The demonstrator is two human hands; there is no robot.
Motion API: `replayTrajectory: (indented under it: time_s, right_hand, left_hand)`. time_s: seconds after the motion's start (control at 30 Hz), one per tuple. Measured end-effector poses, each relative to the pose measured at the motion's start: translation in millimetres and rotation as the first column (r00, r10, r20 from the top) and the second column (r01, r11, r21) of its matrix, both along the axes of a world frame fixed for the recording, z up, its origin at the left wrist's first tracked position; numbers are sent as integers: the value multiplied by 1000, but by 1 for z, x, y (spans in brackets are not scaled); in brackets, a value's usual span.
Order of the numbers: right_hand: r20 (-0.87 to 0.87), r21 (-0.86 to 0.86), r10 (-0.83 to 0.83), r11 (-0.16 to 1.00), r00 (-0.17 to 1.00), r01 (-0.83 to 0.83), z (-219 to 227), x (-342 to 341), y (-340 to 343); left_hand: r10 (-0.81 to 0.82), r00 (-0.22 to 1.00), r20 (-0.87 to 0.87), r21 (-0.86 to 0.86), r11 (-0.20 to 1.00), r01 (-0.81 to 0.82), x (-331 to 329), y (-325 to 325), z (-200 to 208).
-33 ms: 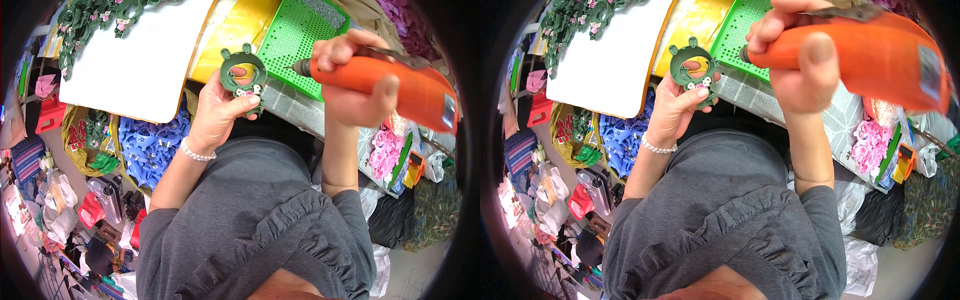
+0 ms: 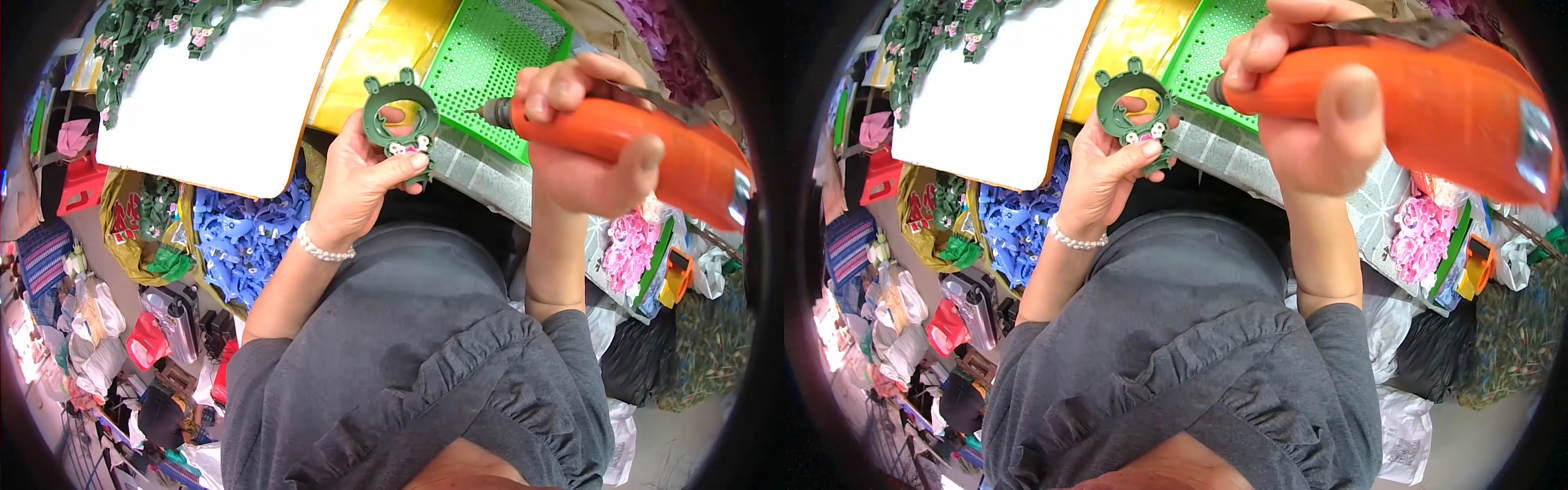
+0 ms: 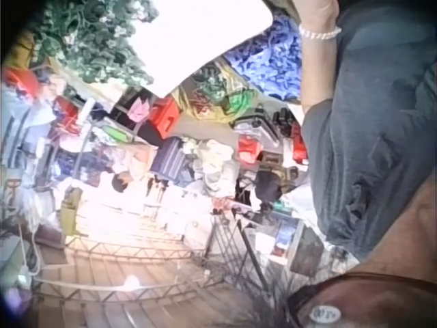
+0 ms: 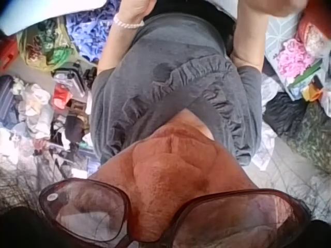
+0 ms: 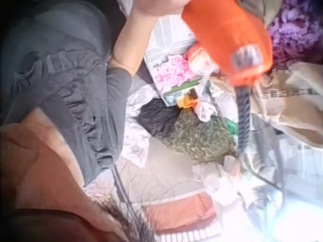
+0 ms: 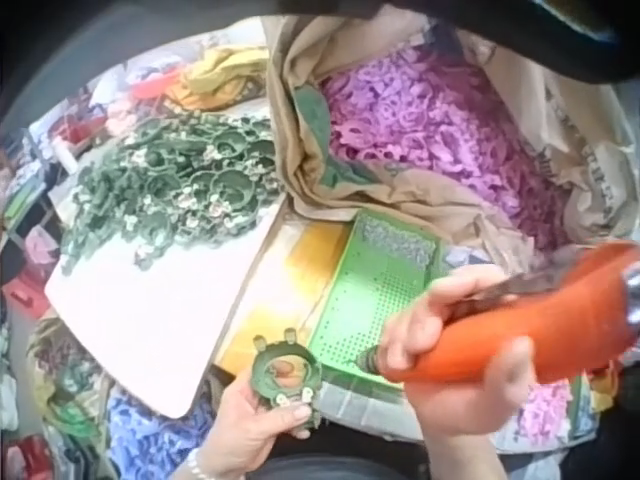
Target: Assembling plastic toy components using an electric screwdriver.
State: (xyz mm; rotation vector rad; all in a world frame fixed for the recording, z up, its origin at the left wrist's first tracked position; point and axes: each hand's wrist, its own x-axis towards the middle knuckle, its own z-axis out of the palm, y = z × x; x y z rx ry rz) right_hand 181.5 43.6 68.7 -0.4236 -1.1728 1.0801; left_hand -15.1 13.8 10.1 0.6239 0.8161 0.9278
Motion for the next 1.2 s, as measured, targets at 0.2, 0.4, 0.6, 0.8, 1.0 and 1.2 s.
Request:
replayTrajectory:
  time_s: [0.2, 0.4, 0.6, 0.8, 1.0, 1.2]
  right_hand:
    - [38, 59, 145, 987, 989, -147, 10, -10, -17]
    - [61, 66, 158, 985, 985, -162, 9, -14, -26]
    - [24, 27, 162, 986, 986, -163, 8, -16, -31]
    - [17, 14, 128, 992, 992, -128, 0, -20, -30]
    - [67, -84, 13, 996, 998, -8, 3, -30, -43]
    - [325, -107, -46, 991, 945, 85, 11, -39, -51]
  left_hand:
    - [29, 999, 15, 1, 1000, -29, 9, -3, 2]
    - [18, 1000, -5, 9, 1000, -18, 11, -6, 6]
    - [17, 1000, 16, 10, 1000, -17, 9, -8, 5]
    - [25, 999, 36, 13, 1000, -25, 10, -10, 6]
    - [91, 996, 25, -20, 996, -90, 15, -16, 13]
    - [156, 988, 15, -35, 987, -155, 18, -19, 7]
